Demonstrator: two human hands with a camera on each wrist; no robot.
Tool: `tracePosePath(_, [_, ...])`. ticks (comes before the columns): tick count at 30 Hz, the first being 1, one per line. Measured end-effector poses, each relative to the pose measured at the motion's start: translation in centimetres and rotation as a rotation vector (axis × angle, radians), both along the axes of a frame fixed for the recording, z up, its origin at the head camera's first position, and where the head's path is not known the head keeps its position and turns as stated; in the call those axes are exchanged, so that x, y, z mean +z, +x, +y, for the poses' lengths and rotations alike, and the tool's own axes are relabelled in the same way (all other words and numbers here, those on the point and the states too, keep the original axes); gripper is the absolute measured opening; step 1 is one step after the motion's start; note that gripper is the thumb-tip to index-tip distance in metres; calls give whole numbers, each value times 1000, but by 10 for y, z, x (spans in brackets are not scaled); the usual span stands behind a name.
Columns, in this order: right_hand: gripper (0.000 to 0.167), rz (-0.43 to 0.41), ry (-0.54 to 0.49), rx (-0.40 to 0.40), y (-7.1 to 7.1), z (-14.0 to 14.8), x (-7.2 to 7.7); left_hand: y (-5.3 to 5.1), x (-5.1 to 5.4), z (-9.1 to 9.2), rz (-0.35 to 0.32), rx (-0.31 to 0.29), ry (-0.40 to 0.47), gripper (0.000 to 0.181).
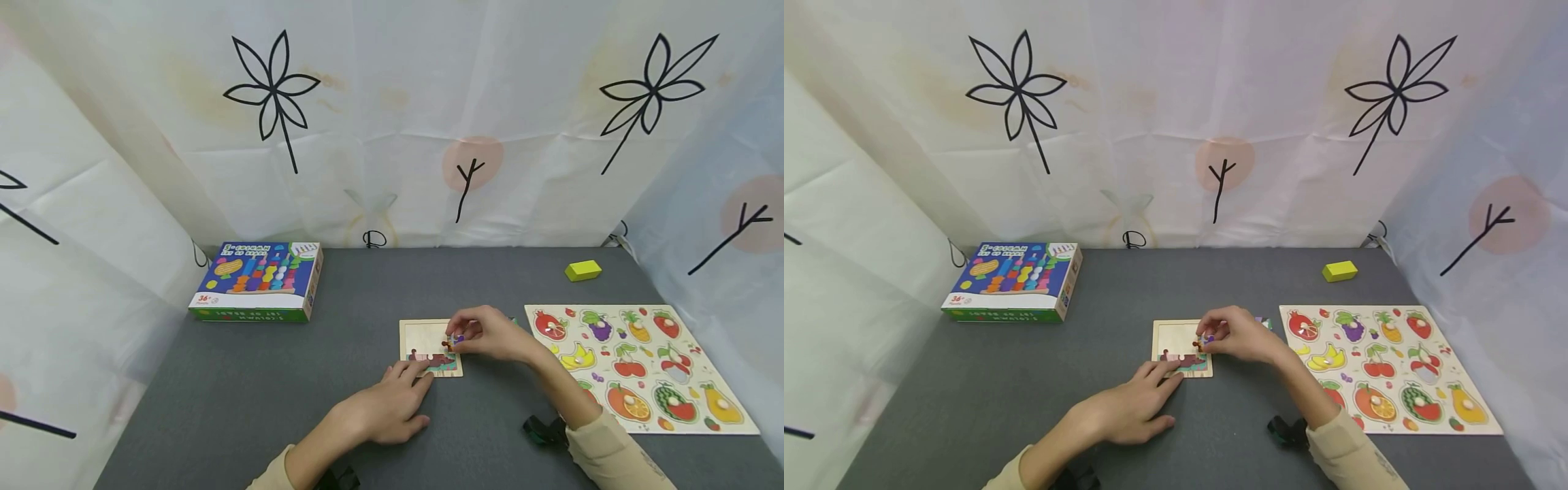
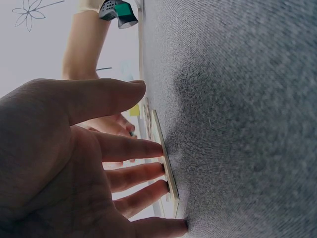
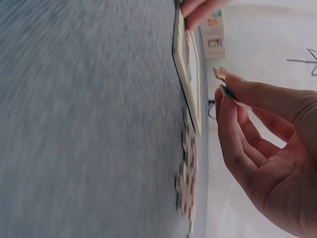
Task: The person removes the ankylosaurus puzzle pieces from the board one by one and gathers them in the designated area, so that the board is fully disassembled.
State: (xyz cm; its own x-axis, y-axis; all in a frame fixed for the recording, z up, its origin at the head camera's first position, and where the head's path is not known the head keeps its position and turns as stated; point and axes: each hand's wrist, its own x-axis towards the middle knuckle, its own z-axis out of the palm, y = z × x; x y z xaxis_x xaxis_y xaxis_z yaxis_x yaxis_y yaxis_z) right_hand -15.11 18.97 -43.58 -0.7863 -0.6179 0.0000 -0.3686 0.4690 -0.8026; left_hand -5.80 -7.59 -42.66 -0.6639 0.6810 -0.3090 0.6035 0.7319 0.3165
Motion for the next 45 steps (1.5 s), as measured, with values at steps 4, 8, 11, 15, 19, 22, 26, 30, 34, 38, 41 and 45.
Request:
tracePosePath(4, [19, -27, -11, -26, 3, 17, 4, 1, 0, 0, 5, -1, 5, 68])
tracePosePath(8, [21, -83, -11, -69, 6, 37, 9, 1, 0, -1, 4, -3, 13, 67])
tracePosePath(11, [23, -113, 9, -116, 7, 51, 13, 1, -2, -1, -4, -6, 21, 66])
tracePosePath(15, [23, -117, 41, -164, 7, 68, 16, 0, -5, -2, -4, -18, 33, 65])
tracePosePath(19, [22, -115, 61, -164, 6, 80, 15, 1, -2, -2, -5, -8, 29, 66])
tracePosePath(22, [22, -121, 74, -143, 6, 87, 12, 1, -1, -2, 1, -6, 22, 67])
tracePosePath(26, [20, -142, 97, -134, 7, 93, 9, 1, -1, -2, 1, -3, 17, 68])
tracePosePath(30, [20, -159, 109, -127, 8, 95, 6, 1, -2, -1, -8, 5, 16, 67])
tracePosePath(34, [19, -144, 122, -117, 8, 95, 6, 2, -1, -1, -6, 7, 16, 67])
tracePosePath(38, [18, -114, 145, -123, 9, 95, 4, 2, 0, -1, 5, 5, 12, 66])
tracePosePath(41, [17, -91, 169, -136, 9, 94, 4, 2, -1, 0, 9, 9, 9, 65])
tracePosePath(45, [16, -50, 204, -158, 10, 91, 5, 2, -3, 2, 21, 16, 9, 64])
